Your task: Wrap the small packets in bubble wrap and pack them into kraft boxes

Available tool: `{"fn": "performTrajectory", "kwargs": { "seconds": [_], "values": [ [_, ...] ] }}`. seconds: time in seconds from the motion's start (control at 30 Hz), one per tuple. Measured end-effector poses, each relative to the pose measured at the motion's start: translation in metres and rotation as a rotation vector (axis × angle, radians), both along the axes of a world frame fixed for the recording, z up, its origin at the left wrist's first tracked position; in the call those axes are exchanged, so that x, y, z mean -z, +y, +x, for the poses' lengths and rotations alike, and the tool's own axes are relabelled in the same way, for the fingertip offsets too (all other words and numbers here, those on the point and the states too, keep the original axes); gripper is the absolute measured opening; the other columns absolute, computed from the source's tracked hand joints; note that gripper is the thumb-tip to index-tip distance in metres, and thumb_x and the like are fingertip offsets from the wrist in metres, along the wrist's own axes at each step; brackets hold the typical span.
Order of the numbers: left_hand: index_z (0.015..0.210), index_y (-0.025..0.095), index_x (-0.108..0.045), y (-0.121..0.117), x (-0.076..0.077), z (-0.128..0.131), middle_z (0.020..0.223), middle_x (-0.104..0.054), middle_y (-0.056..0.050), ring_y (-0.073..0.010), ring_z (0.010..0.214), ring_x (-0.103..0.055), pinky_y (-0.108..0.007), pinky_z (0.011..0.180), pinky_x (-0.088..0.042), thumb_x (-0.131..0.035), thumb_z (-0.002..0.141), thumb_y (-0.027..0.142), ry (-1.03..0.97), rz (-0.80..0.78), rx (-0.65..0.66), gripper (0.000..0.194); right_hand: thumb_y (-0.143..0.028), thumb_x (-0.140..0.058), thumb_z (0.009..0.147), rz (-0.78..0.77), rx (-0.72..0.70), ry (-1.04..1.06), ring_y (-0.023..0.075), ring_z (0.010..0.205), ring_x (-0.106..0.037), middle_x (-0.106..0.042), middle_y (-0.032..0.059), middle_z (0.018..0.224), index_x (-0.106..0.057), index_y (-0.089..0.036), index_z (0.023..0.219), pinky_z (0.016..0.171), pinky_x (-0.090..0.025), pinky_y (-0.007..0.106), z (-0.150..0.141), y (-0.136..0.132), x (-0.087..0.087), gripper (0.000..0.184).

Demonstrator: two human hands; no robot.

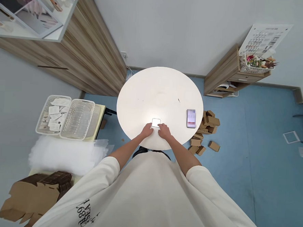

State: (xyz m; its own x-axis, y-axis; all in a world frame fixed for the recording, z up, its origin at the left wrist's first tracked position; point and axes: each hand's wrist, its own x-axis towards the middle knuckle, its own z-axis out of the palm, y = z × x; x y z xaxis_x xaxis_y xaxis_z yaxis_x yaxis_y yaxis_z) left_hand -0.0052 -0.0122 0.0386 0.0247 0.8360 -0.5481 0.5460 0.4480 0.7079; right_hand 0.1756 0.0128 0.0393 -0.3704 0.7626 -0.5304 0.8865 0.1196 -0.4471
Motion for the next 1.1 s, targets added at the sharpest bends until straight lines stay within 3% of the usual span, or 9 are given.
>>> {"fn": "performTrajectory", "kwargs": {
  "seconds": [0.2, 0.37, 0.57, 0.77, 1.1],
  "values": [
    [0.138, 0.018, -0.052, 0.002, 0.001, -0.004, 0.147, -0.051, -0.014, -0.0285, 0.138, -0.047, -0.039, 0.114, -0.038, -0.055, 0.085, 0.015, -0.019, -0.015, -0.002, 0.053, -0.022, -0.048, 0.094, -0.048, 0.148, 0.084, 0.0271, 0.133, -0.046, -0.044, 0.0129, 0.15, -0.045, -0.02, 0.149, 0.107, -0.042, 0.039, -0.011, -0.013, -0.002, 0.055],
    [0.144, 0.019, -0.046, 0.0, 0.003, -0.006, 0.15, -0.048, -0.014, -0.0271, 0.135, -0.05, -0.038, 0.111, -0.04, -0.056, 0.086, 0.016, -0.043, 0.013, -0.044, 0.059, -0.022, -0.046, 0.095, -0.01, 0.204, 0.093, 0.025, 0.127, -0.052, -0.048, 0.0126, 0.144, -0.046, -0.02, 0.147, 0.104, -0.045, 0.037, -0.013, -0.012, -0.008, 0.052],
    [0.135, 0.02, -0.052, 0.01, -0.005, -0.006, 0.131, -0.057, -0.013, -0.0229, 0.117, -0.059, -0.035, 0.102, -0.046, -0.053, 0.093, 0.019, 0.016, 0.146, -0.111, 0.042, -0.031, -0.04, 0.102, 0.064, 0.264, 0.049, 0.0215, 0.111, -0.061, -0.054, 0.0116, 0.135, -0.051, -0.022, 0.139, 0.091, -0.05, 0.032, -0.018, 0.001, -0.022, 0.04],
    [0.117, 0.02, -0.062, 0.022, -0.005, -0.008, 0.121, -0.061, -0.011, -0.0201, 0.106, -0.063, -0.032, 0.096, -0.049, -0.052, 0.096, 0.022, 0.052, 0.129, -0.165, 0.023, -0.031, -0.037, 0.105, 0.046, 0.285, 0.061, 0.0191, 0.101, -0.063, -0.062, 0.0103, 0.123, -0.062, -0.022, 0.125, 0.083, -0.048, 0.028, -0.023, 0.015, -0.033, 0.034],
    [0.112, 0.019, -0.066, 0.04, -0.001, -0.009, 0.122, -0.068, -0.009, -0.0195, 0.108, -0.065, -0.031, 0.094, -0.05, -0.056, 0.091, 0.02, -0.027, 0.055, -0.276, 0.023, -0.026, -0.037, 0.104, 0.04, 0.023, -0.003, 0.0223, 0.097, -0.061, -0.071, 0.0067, 0.104, -0.07, -0.024, 0.108, 0.082, -0.043, 0.03, -0.02, 0.044, -0.045, 0.034]
  ]
}}
